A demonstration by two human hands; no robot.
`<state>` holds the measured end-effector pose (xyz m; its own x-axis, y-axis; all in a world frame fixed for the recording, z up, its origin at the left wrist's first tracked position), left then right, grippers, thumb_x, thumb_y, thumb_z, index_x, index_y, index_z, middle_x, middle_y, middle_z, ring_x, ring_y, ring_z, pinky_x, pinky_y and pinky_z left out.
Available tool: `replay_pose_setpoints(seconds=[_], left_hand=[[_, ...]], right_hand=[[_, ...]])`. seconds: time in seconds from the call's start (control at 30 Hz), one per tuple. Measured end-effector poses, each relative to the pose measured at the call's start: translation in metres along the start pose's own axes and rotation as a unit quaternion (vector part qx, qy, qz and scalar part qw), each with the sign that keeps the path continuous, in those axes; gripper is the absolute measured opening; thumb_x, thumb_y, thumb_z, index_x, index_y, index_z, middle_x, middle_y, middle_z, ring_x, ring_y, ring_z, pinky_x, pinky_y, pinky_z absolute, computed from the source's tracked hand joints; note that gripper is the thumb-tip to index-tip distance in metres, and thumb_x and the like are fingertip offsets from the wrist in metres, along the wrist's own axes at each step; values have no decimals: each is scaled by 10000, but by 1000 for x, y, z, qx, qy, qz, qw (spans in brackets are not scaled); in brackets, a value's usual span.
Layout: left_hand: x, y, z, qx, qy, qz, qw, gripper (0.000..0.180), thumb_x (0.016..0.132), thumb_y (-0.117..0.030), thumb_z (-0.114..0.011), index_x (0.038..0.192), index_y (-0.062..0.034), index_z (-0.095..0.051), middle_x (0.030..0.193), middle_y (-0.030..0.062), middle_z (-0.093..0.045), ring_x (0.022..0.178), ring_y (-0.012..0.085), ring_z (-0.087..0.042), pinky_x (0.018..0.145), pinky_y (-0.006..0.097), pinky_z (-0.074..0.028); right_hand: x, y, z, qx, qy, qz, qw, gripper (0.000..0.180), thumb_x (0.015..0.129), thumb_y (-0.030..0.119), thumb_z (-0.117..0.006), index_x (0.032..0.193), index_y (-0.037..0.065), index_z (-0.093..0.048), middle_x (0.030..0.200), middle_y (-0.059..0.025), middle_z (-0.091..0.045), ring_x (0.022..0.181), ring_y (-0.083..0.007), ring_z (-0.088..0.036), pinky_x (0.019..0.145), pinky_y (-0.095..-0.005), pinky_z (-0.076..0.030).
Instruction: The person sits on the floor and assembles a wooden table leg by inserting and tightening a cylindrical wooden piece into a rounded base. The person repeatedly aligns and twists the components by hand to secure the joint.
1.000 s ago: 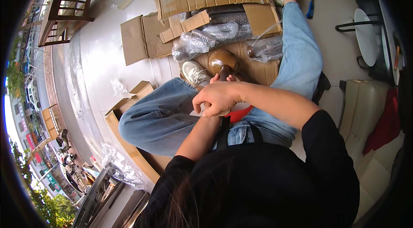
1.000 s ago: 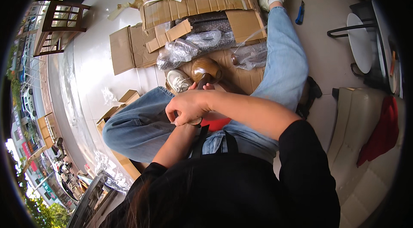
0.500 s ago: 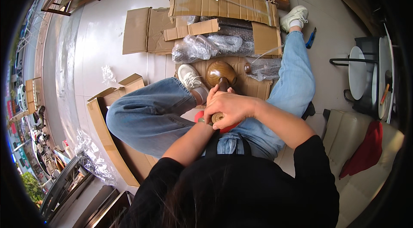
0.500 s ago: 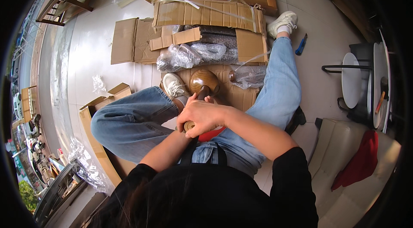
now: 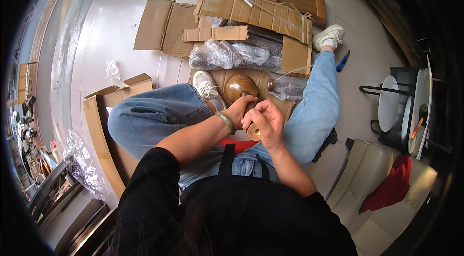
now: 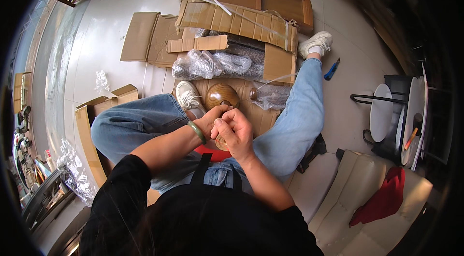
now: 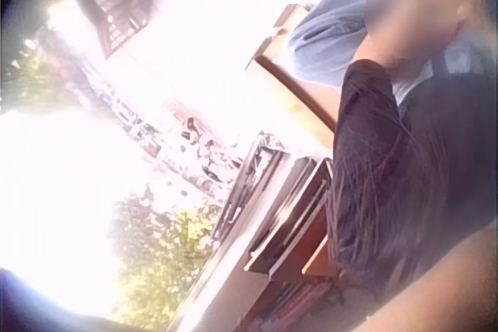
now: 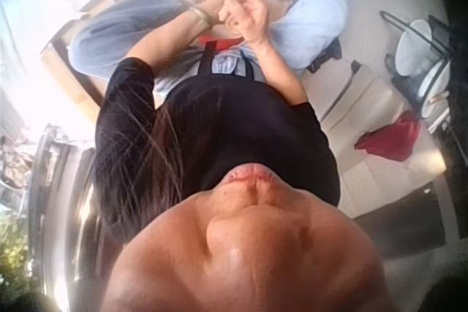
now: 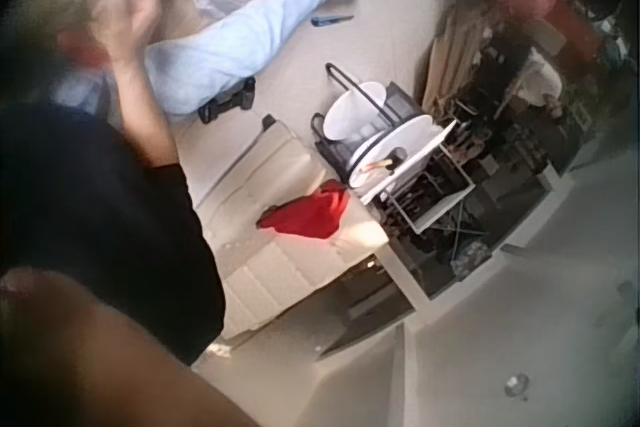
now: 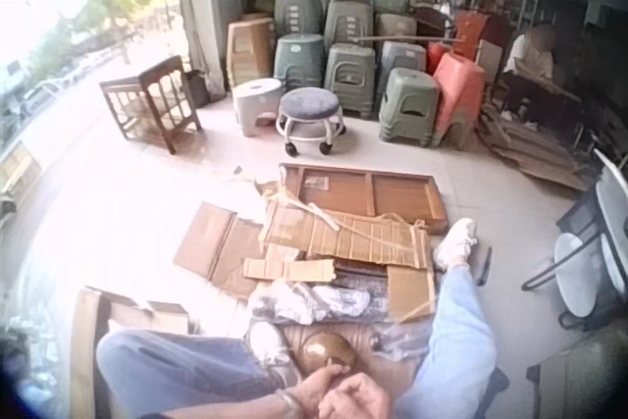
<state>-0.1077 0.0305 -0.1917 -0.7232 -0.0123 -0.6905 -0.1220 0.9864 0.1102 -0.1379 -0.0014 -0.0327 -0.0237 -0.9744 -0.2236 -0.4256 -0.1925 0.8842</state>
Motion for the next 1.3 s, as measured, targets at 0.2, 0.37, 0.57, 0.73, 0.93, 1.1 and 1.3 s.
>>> replay_pose_setpoints(seconds=[0.2,0.37,0.57,0.73,0.93,1.1,1.3], left_hand=[[-12,-3,-6,-147,135,-151,968,390,1004,-386,-483,906,-43,-640,819,96,-668,760,231,-651,694,391,-530],[-5,-9,10,-206,136,-207,947,394,1000,-389,-475,922,-36,-632,831,105,-673,747,246,-645,706,397,-529],[-20,-13,-2,-96,189,-75,974,400,994,-393,-466,942,-28,-622,845,115,-679,731,264,-637,721,405,-529],[-18,8,11,25,5,106,994,375,966,-400,-490,841,-65,-602,758,105,-661,659,254,-611,670,414,-519],[-16,8,8,-178,116,-72,975,445,953,-443,-552,861,-20,-654,867,125,-677,813,232,-630,819,352,-508],[-6,7,30,-317,153,-226,908,476,950,-434,-566,997,36,-628,936,134,-671,880,226,-641,879,350,-503],[-24,-1,23,-171,111,-150,968,466,941,-428,-584,1047,26,-600,962,143,-661,888,230,-638,865,349,-507]], right_hand=[[7,11,-67,-324,454,104,824,233,740,200,-771,916,72,-688,830,-79,-691,787,-267,-660,769,-366,-500],[-3,-43,-97,-376,614,15,694,195,798,212,-731,920,64,-695,768,-102,-674,722,-261,-644,735,-380,-485],[16,0,-55,-281,168,105,939,135,829,115,-726,881,33,-631,648,-84,-666,610,-198,-648,630,-313,-498],[-9,-19,-18,-197,5,-1,980,139,916,25,-660,963,5,-531,766,-77,-661,680,-98,-635,611,-225,-507],[6,-4,-79,-337,458,106,816,251,732,233,-771,910,80,-683,824,-73,-702,844,-277,-650,780,-420,-494],[-7,-59,-99,-401,648,-101,640,327,755,259,-723,1030,84,-692,875,-127,-703,868,-311,-679,780,-436,-506],[19,-16,-79,-333,345,53,876,304,859,196,-686,1140,88,-643,659,-72,-684,662,-238,-676,709,-369,-500]])
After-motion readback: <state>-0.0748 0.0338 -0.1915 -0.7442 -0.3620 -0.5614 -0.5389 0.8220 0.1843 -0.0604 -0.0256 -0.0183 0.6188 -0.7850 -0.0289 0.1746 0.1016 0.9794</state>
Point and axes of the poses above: each hand's wrist, its own x-axis towards the middle knuckle, its own z-axis out of the back of the hand, y = z × x, the point moved 10 cm from there along x, towards the middle knuckle
